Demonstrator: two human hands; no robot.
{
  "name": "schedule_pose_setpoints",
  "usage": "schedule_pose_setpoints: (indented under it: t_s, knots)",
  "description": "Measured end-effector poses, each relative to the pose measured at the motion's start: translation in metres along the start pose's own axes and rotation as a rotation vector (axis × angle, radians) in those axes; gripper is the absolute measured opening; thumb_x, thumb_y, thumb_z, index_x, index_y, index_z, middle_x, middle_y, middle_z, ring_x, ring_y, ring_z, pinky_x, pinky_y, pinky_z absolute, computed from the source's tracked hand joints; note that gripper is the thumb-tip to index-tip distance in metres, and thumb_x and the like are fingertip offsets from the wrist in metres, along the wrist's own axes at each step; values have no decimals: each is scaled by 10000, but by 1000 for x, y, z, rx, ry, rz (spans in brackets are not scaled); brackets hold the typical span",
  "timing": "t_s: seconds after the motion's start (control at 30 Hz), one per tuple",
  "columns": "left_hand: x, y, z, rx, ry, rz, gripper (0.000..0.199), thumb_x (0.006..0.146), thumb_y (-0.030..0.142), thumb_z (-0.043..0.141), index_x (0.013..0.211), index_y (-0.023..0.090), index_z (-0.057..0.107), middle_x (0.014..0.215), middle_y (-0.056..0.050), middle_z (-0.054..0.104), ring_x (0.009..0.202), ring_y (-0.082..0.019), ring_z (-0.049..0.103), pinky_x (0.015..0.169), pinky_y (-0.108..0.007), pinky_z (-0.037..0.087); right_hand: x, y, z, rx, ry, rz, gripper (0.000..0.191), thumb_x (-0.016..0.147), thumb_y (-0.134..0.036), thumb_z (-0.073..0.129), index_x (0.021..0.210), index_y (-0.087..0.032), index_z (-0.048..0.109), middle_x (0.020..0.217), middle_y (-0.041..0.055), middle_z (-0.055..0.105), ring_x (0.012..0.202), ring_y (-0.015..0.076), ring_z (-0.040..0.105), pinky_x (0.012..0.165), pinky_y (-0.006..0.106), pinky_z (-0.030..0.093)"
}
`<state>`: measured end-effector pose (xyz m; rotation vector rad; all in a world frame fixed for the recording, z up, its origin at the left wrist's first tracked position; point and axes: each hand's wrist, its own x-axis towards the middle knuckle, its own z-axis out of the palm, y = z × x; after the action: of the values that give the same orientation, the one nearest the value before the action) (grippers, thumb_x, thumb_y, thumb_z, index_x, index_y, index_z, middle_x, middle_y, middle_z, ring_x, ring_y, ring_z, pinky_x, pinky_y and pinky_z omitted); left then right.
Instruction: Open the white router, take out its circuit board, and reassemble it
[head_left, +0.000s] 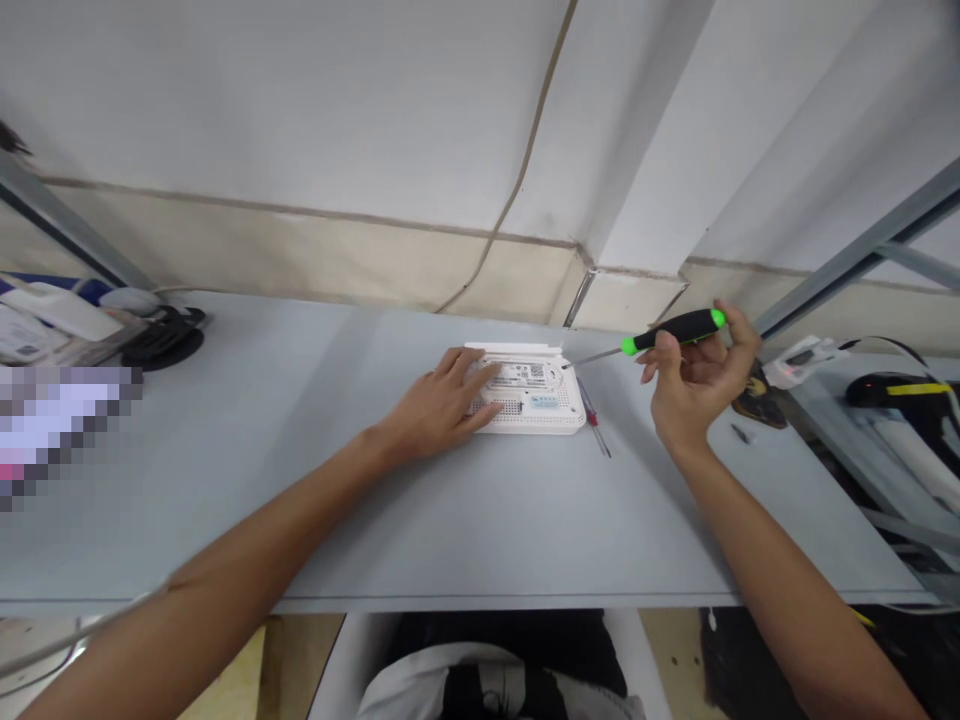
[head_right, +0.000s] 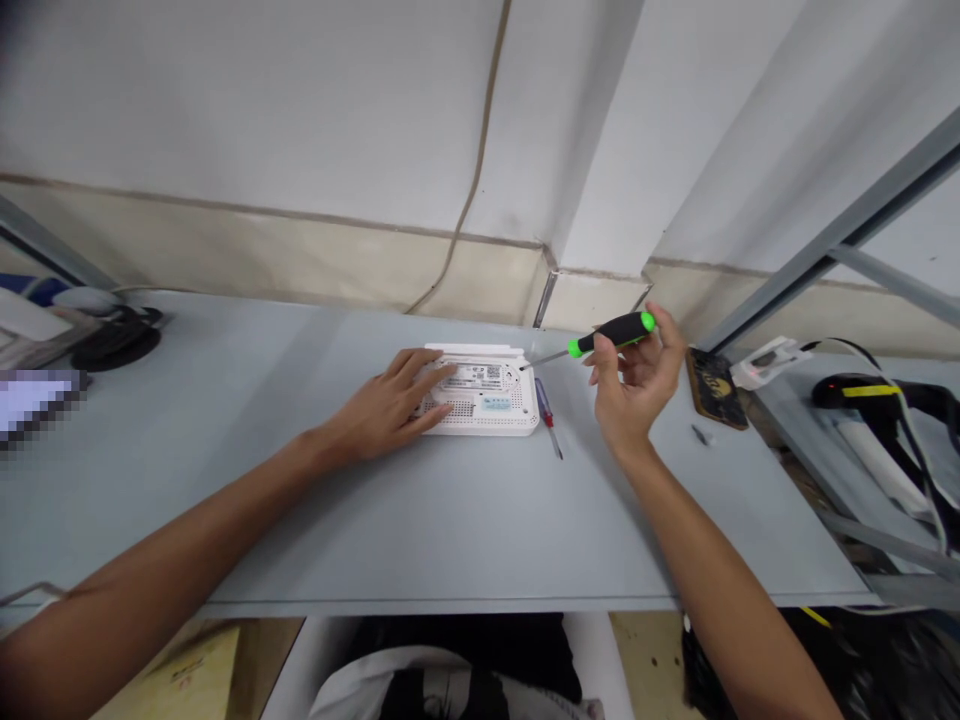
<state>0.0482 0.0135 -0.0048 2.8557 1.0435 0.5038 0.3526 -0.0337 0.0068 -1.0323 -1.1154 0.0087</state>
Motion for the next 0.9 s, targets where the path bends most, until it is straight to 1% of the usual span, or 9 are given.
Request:
schedule_pose_setpoints:
  t_s: [0.13, 0.2, 0.27, 0.33, 0.47, 0.57, 0.67, 0.8, 0.9]
  knots:
    - [-1, 1, 0, -4, 4, 0, 523, 1077, 524, 416, 1503, 225, 469, 1528, -170, 462, 1416, -346, 426, 906, -478, 638, 22, -15, 4, -152, -169, -50, 539, 929, -447, 712, 1401, -304, 495, 972, 32, 719, 655, 187, 679, 525, 311, 485]
    - [-2, 1, 0, -6, 6, 5, 523, 1076, 526, 417, 1501, 225, 469, 1526, -172, 461, 1411, -345, 429, 883, -471, 640, 43, -30, 11, -286, -385, -100, 506, 915, -466, 723, 1352, -291, 540, 941, 31, 726, 688, 201, 678, 596, 332, 505]
    - [-2, 0, 0, -2, 3, 3, 528, 1079, 532, 405, 1506, 226, 461, 1526, -174, 461, 1413, -342, 426, 873, -469, 641, 65, -47, 22, -469, -661, -144, 425, 896, -460, 743, 1252, -282, 596, 878, 23, 732, 703, 215, 671, 681, 362, 507]
    - [-2, -1, 0, 6, -1, -1, 536, 1081, 541, 392, 1512, 230, 456, 1525, -172, 462, 1417, -337, 425, 881, -472, 640, 78, -61, 36, -653, -755, -181, 295, 907, -436, 720, 1132, -268, 631, 778, 28, 703, 715, 243, 649, 710, 382, 480]
    - [-2, -1, -1, 16, -9, -3, 545, 1083, 541, 386, 1521, 222, 449, 1529, -170, 459, 1425, -337, 423, 897, -483, 640, 73, -71, 63, -870, -674, -201, 204, 959, -429, 628, 955, -224, 618, 742, 79, 649, 736, 278, 601, 701, 387, 430]
    - [-2, -1, -2, 3, -19, 5, 549, 1082, 540, 391, 1523, 218, 448, 1532, -168, 460, 1427, -336, 421, 905, -487, 642, 61, -67, 71, -843, -608, -203, 221, 981, -423, 591, 909, -215, 593, 799, 95, 642, 747, 271, 587, 704, 389, 427]
    - [-1, -1, -1, -2, -17, 2, 548, 1077, 538, 410, 1519, 217, 461, 1541, -171, 456, 1434, -343, 412, 926, -510, 636, 61, -60, 71, -627, -593, -160, 280, 969, -465, 617, 823, -231, 570, 799, 70, 634, 758, 243, 570, 717, 385, 452]
    - [2, 0, 1, -22, -24, -48, 554, 1073, 542, 410, 1519, 220, 475, 1534, -178, 457, 1442, -353, 408, 902, -510, 642, 65, -48, 78, -140, -617, 84, 379, 963, -459, 649, 690, -241, 502, 665, 7, 572, 661, 176, 541, 663, 332, 473]
    - [2, 1, 4, -40, -19, -61, 548, 1067, 541, 424, 1515, 230, 482, 1519, -174, 470, 1433, -347, 417, 917, -509, 636, 58, -38, 93, 151, -439, 165, 444, 958, -425, 652, 631, -243, 413, 588, -37, 460, 568, 134, 498, 618, 300, 461]
